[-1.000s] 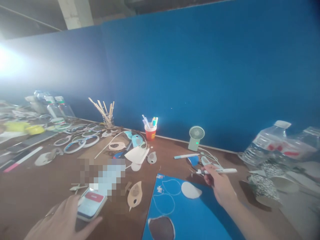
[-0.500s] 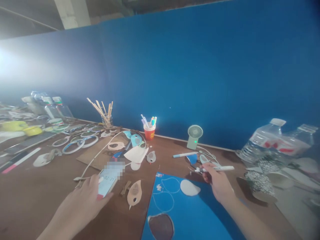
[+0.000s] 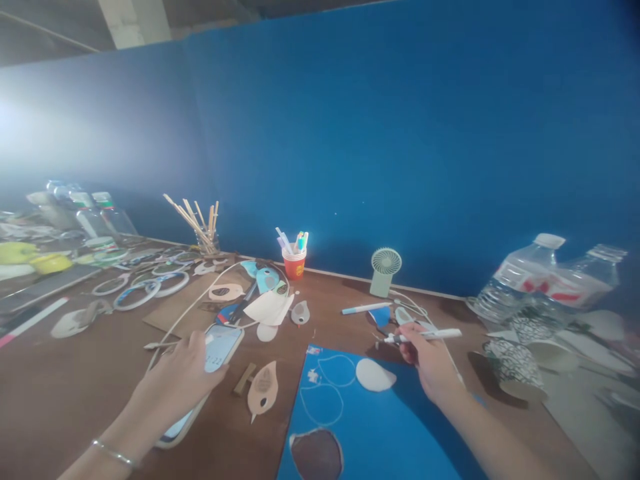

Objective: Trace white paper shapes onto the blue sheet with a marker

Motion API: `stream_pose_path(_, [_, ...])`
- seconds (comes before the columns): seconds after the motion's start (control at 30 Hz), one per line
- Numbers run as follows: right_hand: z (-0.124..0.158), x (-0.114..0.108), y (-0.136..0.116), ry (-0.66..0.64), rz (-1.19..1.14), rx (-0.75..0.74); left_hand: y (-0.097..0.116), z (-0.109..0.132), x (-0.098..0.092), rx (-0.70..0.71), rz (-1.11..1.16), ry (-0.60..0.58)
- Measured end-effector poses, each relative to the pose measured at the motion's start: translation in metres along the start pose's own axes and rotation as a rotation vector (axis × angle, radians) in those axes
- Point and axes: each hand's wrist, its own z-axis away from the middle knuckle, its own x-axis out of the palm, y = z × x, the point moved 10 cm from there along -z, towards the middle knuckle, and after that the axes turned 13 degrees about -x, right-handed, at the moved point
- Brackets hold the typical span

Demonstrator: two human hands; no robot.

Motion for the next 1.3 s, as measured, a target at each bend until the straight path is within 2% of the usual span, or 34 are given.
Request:
stream_pose_path(0.27, [0.0, 0.0, 0.001, -0.011, 0.011, 0.003, 0.0, -0.012, -0.002, -0.012, -0.03, 0.028])
stream_pose_path(0.6, [-0.002, 0.003, 0.004, -0.027, 0.024, 0.016, 0.024, -0.026, -0.003, 0.002, 0.009, 0.029])
stream_pose_path(0.73, [-0.002, 0.002, 0.006, -0.02, 0.027, 0.017, 0.022, -0.031, 0.0, -0.031, 0.018, 0.043])
stream_pose_path(0.87, [-0.002, 0.001, 0.008, -0.021, 0.027, 0.018, 0.017, -0.03, -0.012, -0.044, 0.012, 0.111])
stream_pose_path(1.07, [-0.003, 0.002, 0.008, -0.026, 0.018, 0.016, 0.012, -0.028, -0.031, -0.081, 0.018, 0.17])
stream_pose_path(1.17, [-0.003, 0.003, 0.007, -0.028, 0.012, 0.014, 0.012, -0.033, -0.034, -0.103, 0.039, 0.173])
stream_pose_path(1.3, [-0.002, 0.004, 0.005, -0.027, 0.003, 0.013, 0.028, -0.04, -0.042, -0.065, 0.082, 0.162])
